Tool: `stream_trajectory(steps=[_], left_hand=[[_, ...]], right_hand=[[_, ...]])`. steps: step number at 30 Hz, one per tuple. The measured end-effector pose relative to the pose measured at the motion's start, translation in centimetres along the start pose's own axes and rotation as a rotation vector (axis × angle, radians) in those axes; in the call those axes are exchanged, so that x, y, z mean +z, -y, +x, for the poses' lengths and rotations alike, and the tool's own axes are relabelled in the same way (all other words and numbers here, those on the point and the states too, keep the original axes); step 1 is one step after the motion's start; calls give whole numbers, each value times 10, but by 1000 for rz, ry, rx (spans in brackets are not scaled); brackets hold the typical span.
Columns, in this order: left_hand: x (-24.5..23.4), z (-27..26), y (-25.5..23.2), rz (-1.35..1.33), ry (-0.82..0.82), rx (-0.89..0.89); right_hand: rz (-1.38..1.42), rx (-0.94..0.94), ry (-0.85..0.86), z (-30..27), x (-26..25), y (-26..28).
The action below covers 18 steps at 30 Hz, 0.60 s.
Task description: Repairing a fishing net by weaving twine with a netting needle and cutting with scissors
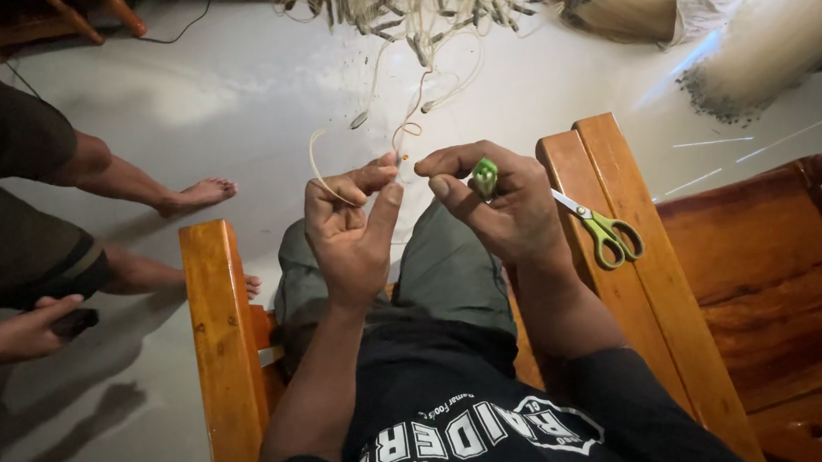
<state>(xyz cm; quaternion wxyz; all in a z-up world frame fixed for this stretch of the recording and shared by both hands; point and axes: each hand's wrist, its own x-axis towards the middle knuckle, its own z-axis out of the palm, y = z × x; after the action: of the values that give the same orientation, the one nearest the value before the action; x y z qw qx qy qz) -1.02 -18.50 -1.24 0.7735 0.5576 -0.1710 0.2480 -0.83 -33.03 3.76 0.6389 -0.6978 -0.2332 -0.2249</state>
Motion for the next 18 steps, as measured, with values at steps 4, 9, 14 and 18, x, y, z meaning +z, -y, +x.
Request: stream_trajectory(steps=[4,9,14,18], left_hand=[[-4,-2,0,-62,-1,8],[-3,-4,0,-45,5,7],[-4,-4,-2,-14,27,26],[-2,-6,-6,8,15,29]], right_hand=[[75,13,72,-1,-1,-3],[130,62,147,2,-4,-10],[174,82,199,5,-5,-8],[169,87,220,8,-7,-9]])
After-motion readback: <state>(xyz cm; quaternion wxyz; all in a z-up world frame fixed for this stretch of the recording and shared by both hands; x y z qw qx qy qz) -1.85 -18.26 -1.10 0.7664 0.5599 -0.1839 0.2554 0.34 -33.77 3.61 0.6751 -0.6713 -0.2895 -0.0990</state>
